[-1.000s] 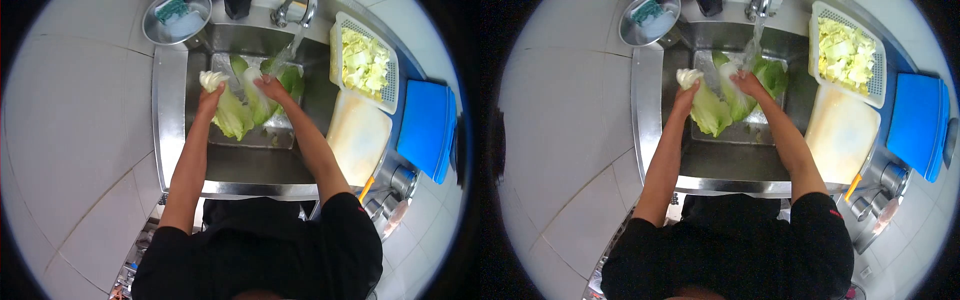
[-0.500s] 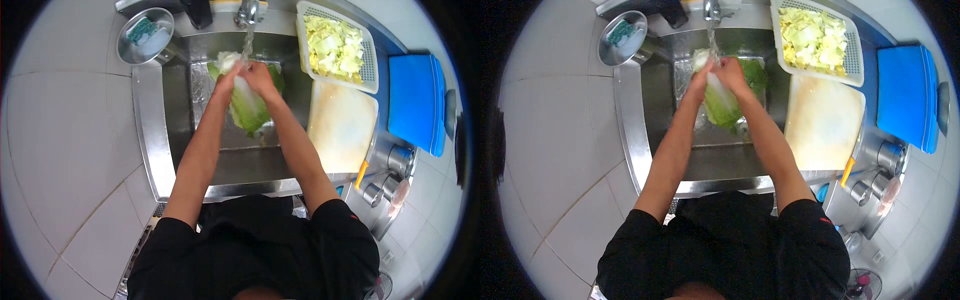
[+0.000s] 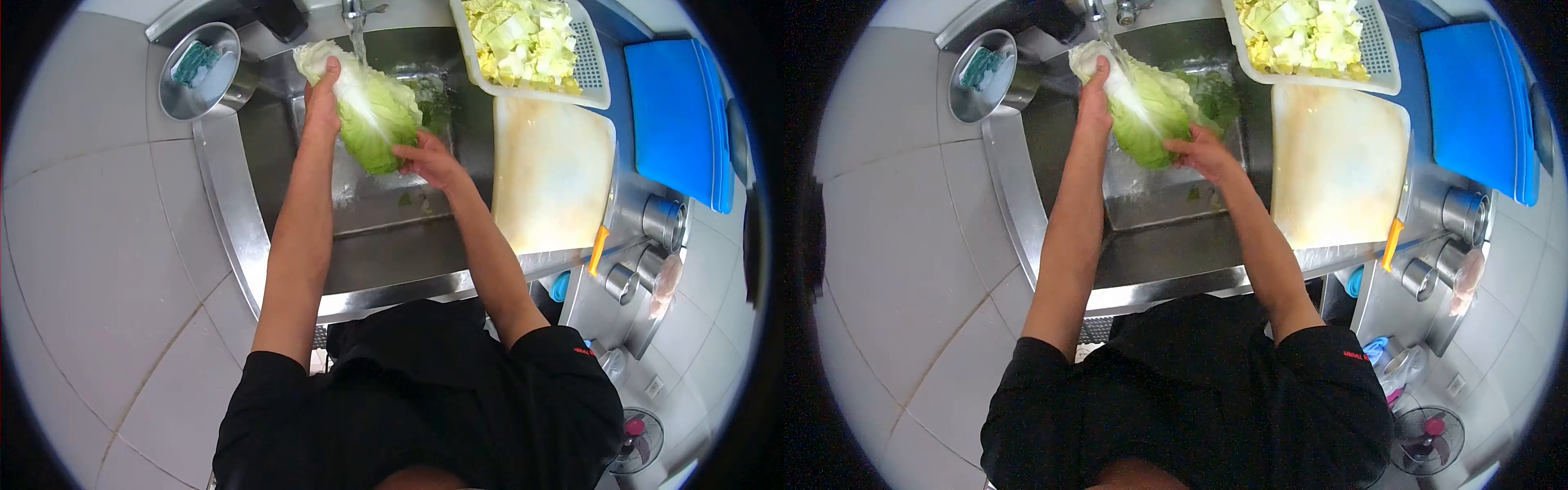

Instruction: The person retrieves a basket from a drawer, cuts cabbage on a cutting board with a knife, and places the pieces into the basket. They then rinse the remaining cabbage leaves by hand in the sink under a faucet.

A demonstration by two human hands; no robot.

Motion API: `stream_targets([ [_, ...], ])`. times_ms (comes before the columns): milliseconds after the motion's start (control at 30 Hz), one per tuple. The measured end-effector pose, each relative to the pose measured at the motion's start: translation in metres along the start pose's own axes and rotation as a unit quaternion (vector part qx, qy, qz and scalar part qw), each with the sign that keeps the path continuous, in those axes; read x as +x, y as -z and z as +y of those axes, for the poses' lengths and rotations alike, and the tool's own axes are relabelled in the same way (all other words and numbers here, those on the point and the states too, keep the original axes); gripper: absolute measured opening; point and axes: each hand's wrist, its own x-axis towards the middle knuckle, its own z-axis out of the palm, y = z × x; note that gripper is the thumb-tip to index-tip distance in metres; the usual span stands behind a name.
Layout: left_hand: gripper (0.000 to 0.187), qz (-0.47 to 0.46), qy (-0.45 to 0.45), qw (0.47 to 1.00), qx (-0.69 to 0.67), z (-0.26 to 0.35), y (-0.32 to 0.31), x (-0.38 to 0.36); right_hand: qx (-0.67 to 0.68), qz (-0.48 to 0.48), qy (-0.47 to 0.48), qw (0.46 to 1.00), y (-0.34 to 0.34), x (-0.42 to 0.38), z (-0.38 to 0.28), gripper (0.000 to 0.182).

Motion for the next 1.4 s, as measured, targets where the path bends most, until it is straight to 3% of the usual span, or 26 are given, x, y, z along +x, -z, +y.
stream_targets([
  [67,0.047,0.001,0.003,1.0,-0.006,0.001,-0.001,-0.001,-0.047,0.022,-0.009,0.999,0.002,0.0,0.004,0.044],
  [133,0.047,0.005,0.006,1.0,-0.013,-0.001,0.001,-0.004,-0.115,0.092,-0.016,0.989,-0.002,-0.001,0.008,0.028],
  [267,0.049,0.023,-0.003,1.0,-0.008,-0.001,0.004,-0.007,-0.201,0.154,-0.048,0.966,0.007,0.0,0.025,0.016],
  [333,0.053,0.027,-0.008,1.0,-0.009,0.003,0.006,-0.006,-0.258,0.274,-0.07,0.924,0.024,0.0,0.049,0.009],
  [467,0.057,0.037,-0.006,0.999,0.013,0.019,0.008,-0.013,-0.135,0.284,0.009,0.949,0.02,-0.017,0.068,0.01],
  [533,0.056,0.028,-0.007,1.0,0.0,0.022,0.006,-0.009,-0.1,0.234,0.145,0.956,0.004,-0.014,0.055,0.012],
  [667,0.055,0.012,0.012,1.0,-0.017,0.021,0.007,-0.014,0.045,0.235,0.058,0.969,-0.018,-0.001,0.026,0.018],
  [733,0.056,-0.001,0.023,0.998,-0.05,0.017,0.013,-0.011,-0.098,0.219,0.066,0.968,-0.013,0.012,0.028,0.023],
  [767,0.056,-0.001,0.023,0.999,-0.048,0.02,0.012,-0.012,-0.096,0.219,0.066,0.969,-0.001,0.022,0.038,0.023],
  [800,0.055,0.036,0.013,0.999,-0.025,0.024,0.01,-0.018,-0.314,0.307,0.121,0.89,0.019,0.03,0.057,0.027],
  [833,0.055,0.071,0.002,0.997,-0.003,0.027,0.007,-0.023,-0.513,0.375,0.168,0.754,0.036,0.032,0.072,0.031],
  [867,0.055,0.068,0.001,0.998,-0.004,0.033,0.005,-0.027,-0.513,0.376,0.17,0.753,0.051,0.029,0.078,0.031],
  [933,0.055,0.028,-0.025,0.999,-0.02,0.046,0.012,-0.035,-0.468,0.263,0.0,0.844,0.075,0.016,0.085,0.035],
  [967,0.049,0.032,0.013,0.997,-0.062,0.051,0.024,-0.036,-0.467,0.26,-0.005,0.845,0.077,0.006,0.089,0.035],
  [1000,0.049,0.036,0.013,0.997,-0.061,0.051,0.035,-0.038,-0.24,0.16,-0.048,0.956,0.078,-0.001,0.088,0.03],
  [1033,0.049,0.061,-0.005,0.997,0.044,0.05,0.044,-0.04,0.005,0.05,-0.084,0.995,0.079,-0.002,0.084,0.026],
  [1067,0.049,0.085,-0.02,0.985,0.15,0.05,0.05,-0.044,-0.23,0.091,-0.081,0.966,0.107,0.015,0.124,0.025],
  [1100,0.048,0.101,-0.068,0.963,0.24,0.045,0.043,-0.052,-0.53,0.124,-0.114,0.831,0.137,0.032,0.165,0.024],
  [1133,0.052,0.097,-0.247,0.876,0.403,0.031,0.058,-0.049,-0.7,0.154,-0.16,0.679,0.166,0.049,0.206,0.025],
  [1167,0.053,0.084,-0.248,0.861,0.435,0.026,0.064,-0.057,-0.722,0.131,-0.245,0.633,0.111,0.018,0.149,0.024],
  [1200,0.054,0.069,-0.253,0.845,0.466,0.025,0.067,-0.061,-0.724,0.13,-0.242,0.633,0.109,0.033,0.155,0.024],
  [1267,0.054,0.086,-0.243,0.871,0.417,0.012,0.091,-0.063,-0.667,0.264,0.04,0.695,0.116,0.062,0.183,0.021],
  [1300,0.055,0.104,-0.23,0.896,0.366,0.008,0.099,-0.069,-0.729,0.245,0.097,0.632,0.105,0.074,0.176,0.015],
  [1367,0.054,0.113,-0.213,0.878,0.413,0.006,0.109,-0.085,-0.805,0.232,0.072,0.541,0.089,0.111,0.151,0.018],
  [1400,0.054,0.113,-0.201,0.86,0.456,0.008,0.11,-0.091,-0.806,0.23,0.076,0.54,0.093,0.131,0.144,0.018],
])
